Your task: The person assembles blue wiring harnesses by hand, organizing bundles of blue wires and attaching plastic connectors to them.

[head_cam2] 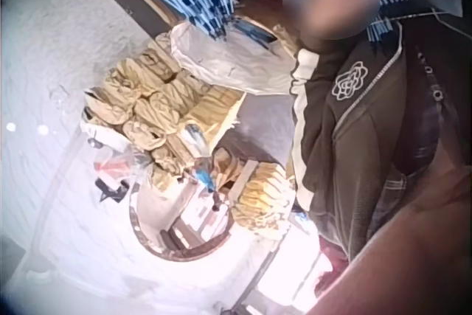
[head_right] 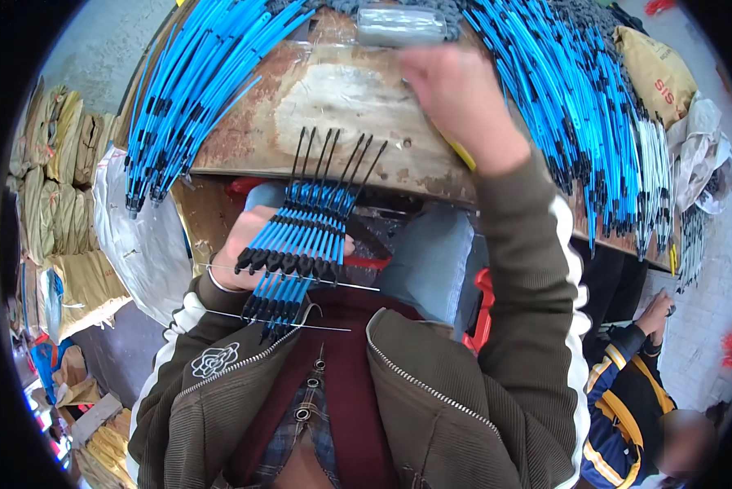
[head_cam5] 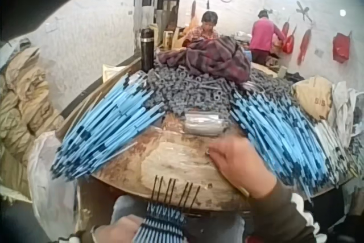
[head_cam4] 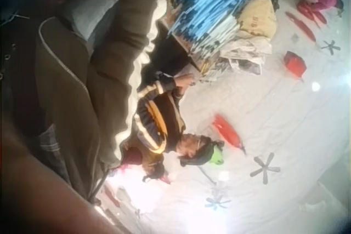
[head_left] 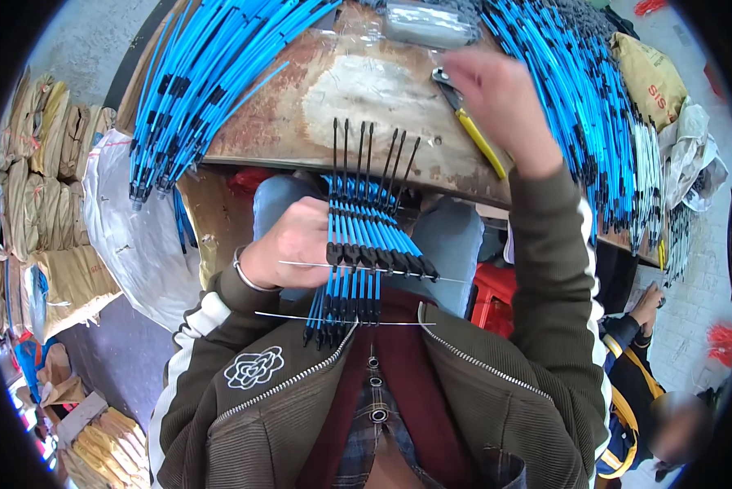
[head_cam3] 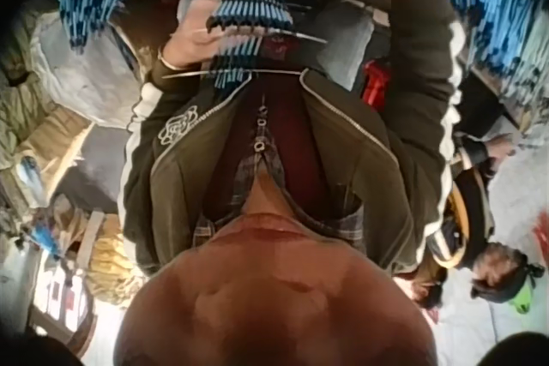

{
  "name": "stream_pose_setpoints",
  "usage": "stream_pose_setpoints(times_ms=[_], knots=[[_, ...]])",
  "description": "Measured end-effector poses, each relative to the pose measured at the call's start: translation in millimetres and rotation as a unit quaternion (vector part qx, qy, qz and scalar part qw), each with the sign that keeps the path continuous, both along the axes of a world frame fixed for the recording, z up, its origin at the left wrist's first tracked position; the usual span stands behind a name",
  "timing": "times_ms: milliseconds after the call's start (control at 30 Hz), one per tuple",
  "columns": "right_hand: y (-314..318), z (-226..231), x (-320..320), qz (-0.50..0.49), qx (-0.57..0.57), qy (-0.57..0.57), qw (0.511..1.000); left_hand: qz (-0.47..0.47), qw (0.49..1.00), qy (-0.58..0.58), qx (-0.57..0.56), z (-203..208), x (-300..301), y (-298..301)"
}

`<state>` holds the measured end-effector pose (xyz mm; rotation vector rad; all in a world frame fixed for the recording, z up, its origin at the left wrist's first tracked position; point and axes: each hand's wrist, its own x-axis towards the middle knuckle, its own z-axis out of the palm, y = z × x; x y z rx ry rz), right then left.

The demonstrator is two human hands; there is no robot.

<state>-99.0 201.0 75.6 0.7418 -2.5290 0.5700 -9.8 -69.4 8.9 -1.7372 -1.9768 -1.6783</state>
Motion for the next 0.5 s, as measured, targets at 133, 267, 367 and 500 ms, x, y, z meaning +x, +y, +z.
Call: stream_pose_setpoints(times_ms=[133,267,367,500], knots=[[10,-27,66,-0.040,0.031,-0.143,0.988,0.003,1.000,-0.008,-0.008,-7,-1,1],[12,-37,88,-0.079,0.054,-0.186,0.978,0.011,1.000,0.020,-0.018,-3,-2,5],[7,-40,89,-0.101,0.046,-0.183,0.977,0.010,1.000,-0.013,-0.014,3,1,9],[3,-41,88,-0.105,0.041,-0.161,0.980,-0.004,0.999,-0.053,-0.003,15,0,10]])
